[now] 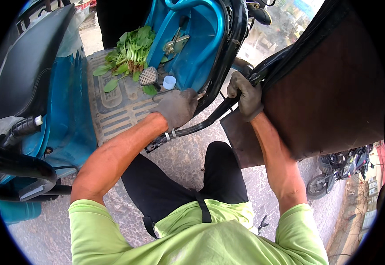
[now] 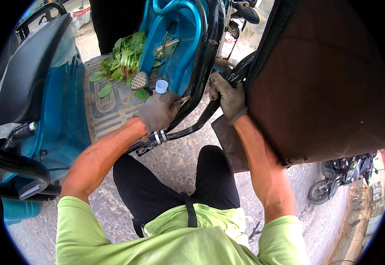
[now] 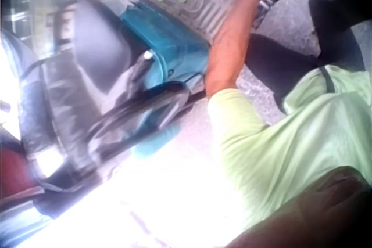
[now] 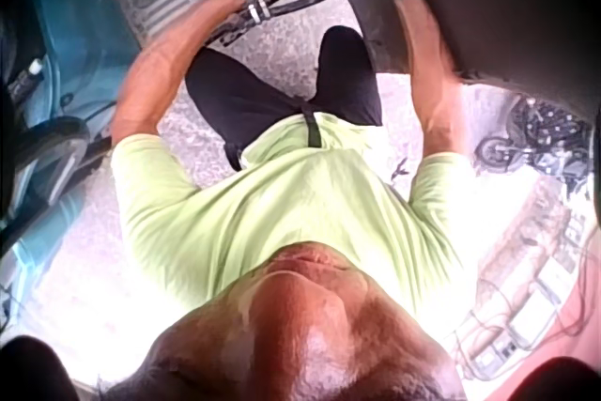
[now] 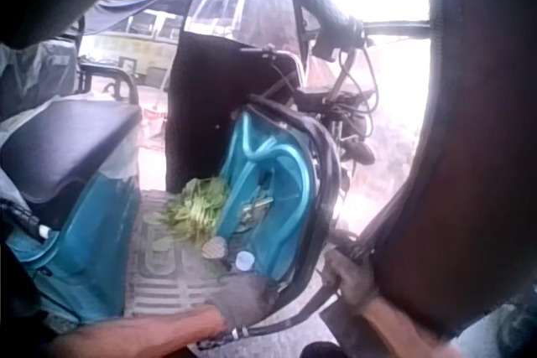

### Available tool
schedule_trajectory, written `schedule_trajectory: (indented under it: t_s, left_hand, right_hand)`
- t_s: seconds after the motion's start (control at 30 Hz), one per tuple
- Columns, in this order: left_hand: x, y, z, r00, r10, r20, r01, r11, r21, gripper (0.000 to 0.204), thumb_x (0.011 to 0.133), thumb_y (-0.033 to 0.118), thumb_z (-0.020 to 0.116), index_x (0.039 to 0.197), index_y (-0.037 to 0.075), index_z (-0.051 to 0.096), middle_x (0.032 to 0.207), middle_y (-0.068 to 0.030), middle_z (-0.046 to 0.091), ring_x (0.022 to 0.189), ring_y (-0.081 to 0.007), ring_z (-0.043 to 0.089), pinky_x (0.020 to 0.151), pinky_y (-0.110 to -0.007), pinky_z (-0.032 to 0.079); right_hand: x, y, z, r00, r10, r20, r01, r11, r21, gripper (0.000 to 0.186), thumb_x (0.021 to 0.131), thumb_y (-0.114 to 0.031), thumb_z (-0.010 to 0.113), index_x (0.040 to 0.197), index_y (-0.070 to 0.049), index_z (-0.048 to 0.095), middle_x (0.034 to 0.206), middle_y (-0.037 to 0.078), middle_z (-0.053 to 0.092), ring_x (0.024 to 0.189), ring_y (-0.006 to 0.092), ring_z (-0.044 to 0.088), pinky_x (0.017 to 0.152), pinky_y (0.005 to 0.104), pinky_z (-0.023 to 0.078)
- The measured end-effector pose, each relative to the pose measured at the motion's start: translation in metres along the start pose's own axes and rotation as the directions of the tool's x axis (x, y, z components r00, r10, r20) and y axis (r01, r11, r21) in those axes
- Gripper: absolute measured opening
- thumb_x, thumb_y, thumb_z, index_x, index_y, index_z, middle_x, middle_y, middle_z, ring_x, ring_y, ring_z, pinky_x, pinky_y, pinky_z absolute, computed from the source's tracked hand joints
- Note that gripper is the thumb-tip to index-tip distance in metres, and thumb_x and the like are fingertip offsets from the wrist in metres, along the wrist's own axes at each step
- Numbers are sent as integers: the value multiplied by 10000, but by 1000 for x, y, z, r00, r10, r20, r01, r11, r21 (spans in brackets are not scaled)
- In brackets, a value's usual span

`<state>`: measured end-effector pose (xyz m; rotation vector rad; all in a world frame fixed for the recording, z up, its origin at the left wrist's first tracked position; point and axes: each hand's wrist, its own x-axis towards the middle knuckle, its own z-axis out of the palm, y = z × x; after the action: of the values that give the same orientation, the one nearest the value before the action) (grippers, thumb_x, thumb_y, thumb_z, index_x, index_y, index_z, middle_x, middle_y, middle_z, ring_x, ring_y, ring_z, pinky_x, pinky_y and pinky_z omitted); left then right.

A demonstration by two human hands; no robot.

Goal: The person uses a wrench to loosen and tighten bolts on the rear frame of a teal scooter. They remove a metal bracket, adjust the position of a brown fabric cover, and reattach the bracket to the frame.

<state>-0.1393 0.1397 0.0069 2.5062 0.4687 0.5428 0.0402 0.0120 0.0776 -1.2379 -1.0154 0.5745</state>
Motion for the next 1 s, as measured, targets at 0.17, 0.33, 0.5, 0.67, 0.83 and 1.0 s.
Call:
schedule_trajectory:
  t_s: [0.17, 0.33, 0.5, 0.67, 0.83, 1.0]
  left_hand:
    - [16, 8, -30, 936, 256, 243, -323, 899, 295, 282, 1017, 259, 519, 1117, 26, 645, 865, -203, 707, 807, -405, 704, 776, -505, 549]
    - [-13, 3, -27, 929, 366, -58, -349, 917, 193, 430, 951, 216, 649, 1331, 39, 555, 1036, -194, 676, 1000, -394, 665, 827, -495, 545]
    - [-42, 0, 11, 755, -502, -423, 175, 775, -607, 537, 942, 381, 740, 1268, -25, 608, 1145, -184, 667, 1100, -316, 659, 902, -418, 567]
    - [-5, 3, 14, 854, -456, 250, 156, -234, -960, 566, 975, 550, 632, 1120, 4, 647, 998, -205, 716, 940, -325, 721, 903, -453, 582]
    - [27, 23, -4, 824, -489, 286, 146, -304, -941, 490, 991, 514, 592, 1062, 30, 615, 1059, -222, 714, 1007, -343, 705, 955, -486, 548]
    - [24, 17, -7, 806, -505, 311, 105, -395, -913, 392, 987, 397, 595, 1091, 18, 595, 1092, -197, 715, 1038, -336, 693, 971, -468, 543]
  right_hand:
    - [-2, 1, -6, 1000, 22, -2, -22, 1000, 9, 240, 926, -100, 501, 702, -89, 417, 675, 11, 351, 562, 142, 416, 555, 306, 359]
    - [-4, 5, -6, 998, -13, -55, 13, 1000, -4, 248, 937, -107, 519, 708, -85, 429, 680, 12, 351, 560, 145, 418, 555, 307, 360]
    - [-3, 2, 1, 997, -6, -74, 7, 1000, 15, 254, 935, -90, 520, 701, -87, 421, 684, 15, 348, 551, 144, 413, 541, 302, 353]
    - [-2, 7, -7, 999, -2, -34, 2, 1000, 19, 221, 919, -65, 507, 709, -75, 439, 686, 14, 363, 544, 139, 411, 517, 299, 344]
    - [-2, 8, -8, 997, -10, -71, 15, 998, 63, 103, 913, -30, 526, 969, 30, 589, 679, 24, 451, 538, 129, 454, 523, 295, 394]
    - [-3, 4, -2, 996, -5, -87, 9, 999, 39, 120, 905, -24, 493, 962, 20, 590, 692, 11, 409, 549, 126, 430, 525, 299, 376]
